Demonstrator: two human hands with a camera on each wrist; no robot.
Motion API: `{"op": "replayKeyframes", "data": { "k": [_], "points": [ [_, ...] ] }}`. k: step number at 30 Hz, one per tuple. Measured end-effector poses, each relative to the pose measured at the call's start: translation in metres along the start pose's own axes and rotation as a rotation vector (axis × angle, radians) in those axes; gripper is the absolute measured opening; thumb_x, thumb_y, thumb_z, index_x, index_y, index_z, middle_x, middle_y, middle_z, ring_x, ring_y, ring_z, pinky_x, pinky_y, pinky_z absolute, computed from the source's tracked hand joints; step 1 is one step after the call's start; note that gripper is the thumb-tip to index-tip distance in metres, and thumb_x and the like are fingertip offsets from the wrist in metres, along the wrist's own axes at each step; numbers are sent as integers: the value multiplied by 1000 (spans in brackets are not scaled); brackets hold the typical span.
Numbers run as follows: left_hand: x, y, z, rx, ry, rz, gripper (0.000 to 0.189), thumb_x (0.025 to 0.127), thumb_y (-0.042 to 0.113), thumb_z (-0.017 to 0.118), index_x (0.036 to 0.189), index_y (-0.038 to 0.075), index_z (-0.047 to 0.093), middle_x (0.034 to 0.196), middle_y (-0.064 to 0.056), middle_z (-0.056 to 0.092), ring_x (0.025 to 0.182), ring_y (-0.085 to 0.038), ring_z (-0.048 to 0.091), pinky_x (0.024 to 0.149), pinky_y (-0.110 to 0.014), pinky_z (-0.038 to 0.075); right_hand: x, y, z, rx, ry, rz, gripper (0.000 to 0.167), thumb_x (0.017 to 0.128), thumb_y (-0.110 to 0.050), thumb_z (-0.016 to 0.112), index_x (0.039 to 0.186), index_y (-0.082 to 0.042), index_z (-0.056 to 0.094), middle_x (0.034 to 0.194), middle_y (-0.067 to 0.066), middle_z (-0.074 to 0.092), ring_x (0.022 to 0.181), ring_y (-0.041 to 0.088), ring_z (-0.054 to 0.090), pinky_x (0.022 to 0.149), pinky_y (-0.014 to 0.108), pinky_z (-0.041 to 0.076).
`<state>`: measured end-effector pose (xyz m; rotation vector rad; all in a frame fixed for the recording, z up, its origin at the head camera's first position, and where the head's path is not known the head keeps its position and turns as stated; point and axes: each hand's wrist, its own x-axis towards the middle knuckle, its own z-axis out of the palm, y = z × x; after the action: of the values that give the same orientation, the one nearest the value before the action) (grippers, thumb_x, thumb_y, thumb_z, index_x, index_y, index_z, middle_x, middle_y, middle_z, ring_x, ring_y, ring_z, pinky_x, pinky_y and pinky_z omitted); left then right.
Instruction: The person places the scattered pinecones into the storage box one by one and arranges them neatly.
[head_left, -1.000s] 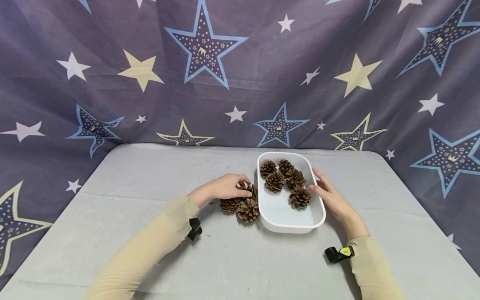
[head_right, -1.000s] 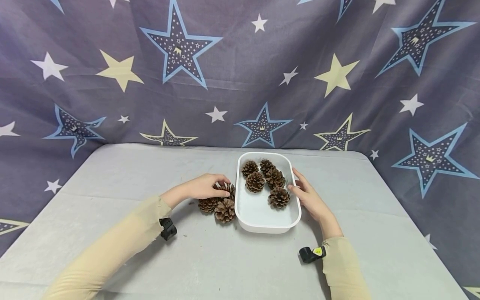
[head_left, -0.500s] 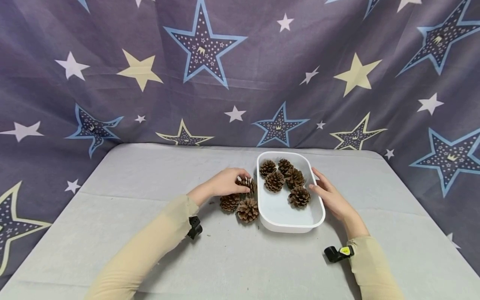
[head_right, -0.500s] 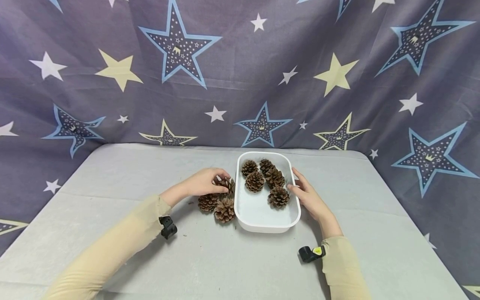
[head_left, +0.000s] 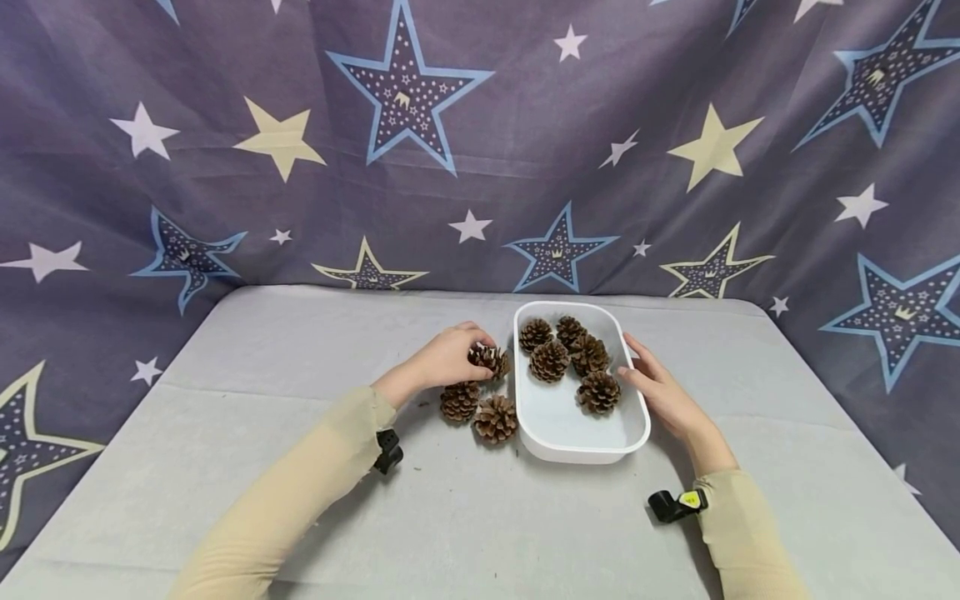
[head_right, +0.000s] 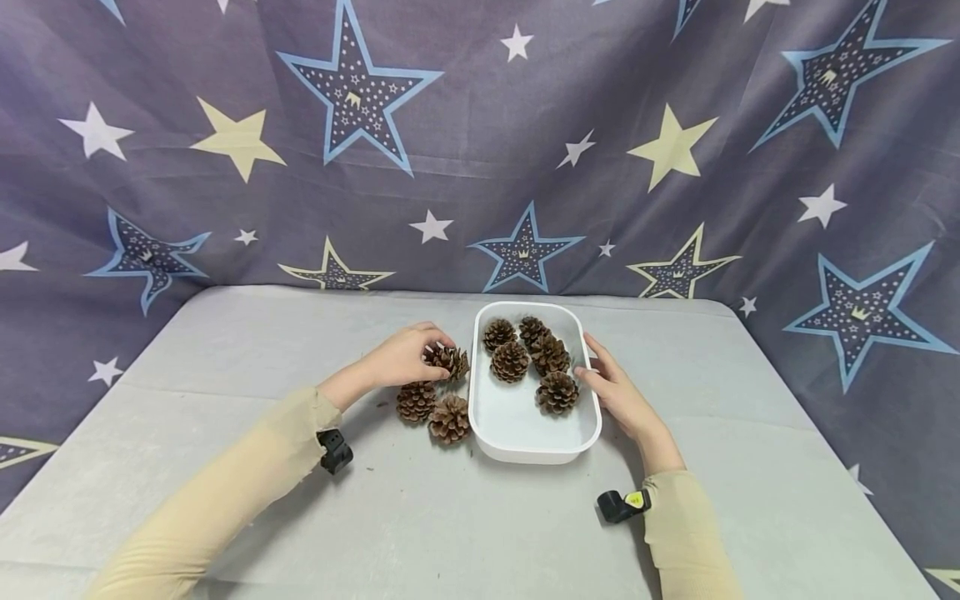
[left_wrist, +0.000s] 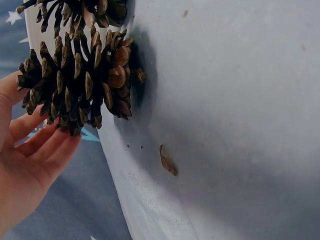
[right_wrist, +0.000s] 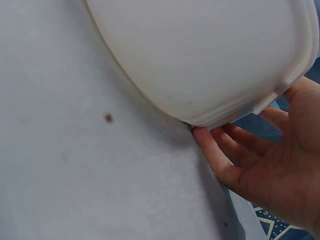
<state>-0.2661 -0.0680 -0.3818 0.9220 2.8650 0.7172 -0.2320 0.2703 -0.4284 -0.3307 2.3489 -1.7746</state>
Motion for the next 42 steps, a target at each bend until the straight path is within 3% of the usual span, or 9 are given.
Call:
{"op": "replayKeyframes", "data": {
  "k": [10, 17, 22, 30, 37, 42],
  "points": [
    [-3, -3, 1, 13, 36, 22, 36, 77, 27, 68, 107, 9, 63, 102, -5, 60, 97, -19, 56, 92, -35, 44, -1, 2, 2, 1, -7, 1, 64, 95, -19, 45, 147, -16, 9, 137, 31, 29, 108, 26, 50, 86, 41, 49],
    [-2, 0, -2, -35, 52, 32, 35, 77, 28, 68, 107, 11, 63, 104, -4, 60, 98, -19, 56, 93, -36, 44, -1, 6, 2, 5, -4, 3, 64, 95, -20, 45, 147, -16, 9, 138, 31, 28, 114, 36, 44, 88, 43, 48],
    [1, 7, -9, -66, 76, 40, 38, 76, 28, 68, 109, 10, 62, 106, -3, 59, 96, -17, 56, 90, -36, 46, -1, 5, 1, -2, -1, 4, 64, 95, -20, 45, 147, -16, 8, 137, 31, 28, 112, 32, 47, 87, 42, 48],
    [5, 20, -21, -84, 146, 90, 38, 77, 28, 68, 110, 10, 63, 108, -2, 61, 101, -16, 55, 93, -35, 44, 0, 4, 1, 7, 1, 4, 64, 95, -20, 45, 147, -16, 8, 138, 31, 27, 114, 36, 45, 87, 43, 48],
    [10, 34, -20, -81, 151, 114, 40, 77, 27, 68, 113, 12, 61, 112, 0, 59, 104, -15, 54, 95, -34, 43, 0, 3, 1, 4, 6, 3, 65, 94, -20, 46, 147, -16, 8, 137, 31, 28, 113, 36, 45, 86, 42, 49],
    [14, 45, -15, -101, 102, 118, 41, 77, 28, 68, 115, 14, 60, 119, -2, 56, 108, -17, 53, 97, -36, 42, 0, 2, 0, 3, 10, -2, 65, 94, -19, 45, 147, -16, 8, 137, 31, 29, 112, 33, 46, 86, 42, 49]
  ]
}}
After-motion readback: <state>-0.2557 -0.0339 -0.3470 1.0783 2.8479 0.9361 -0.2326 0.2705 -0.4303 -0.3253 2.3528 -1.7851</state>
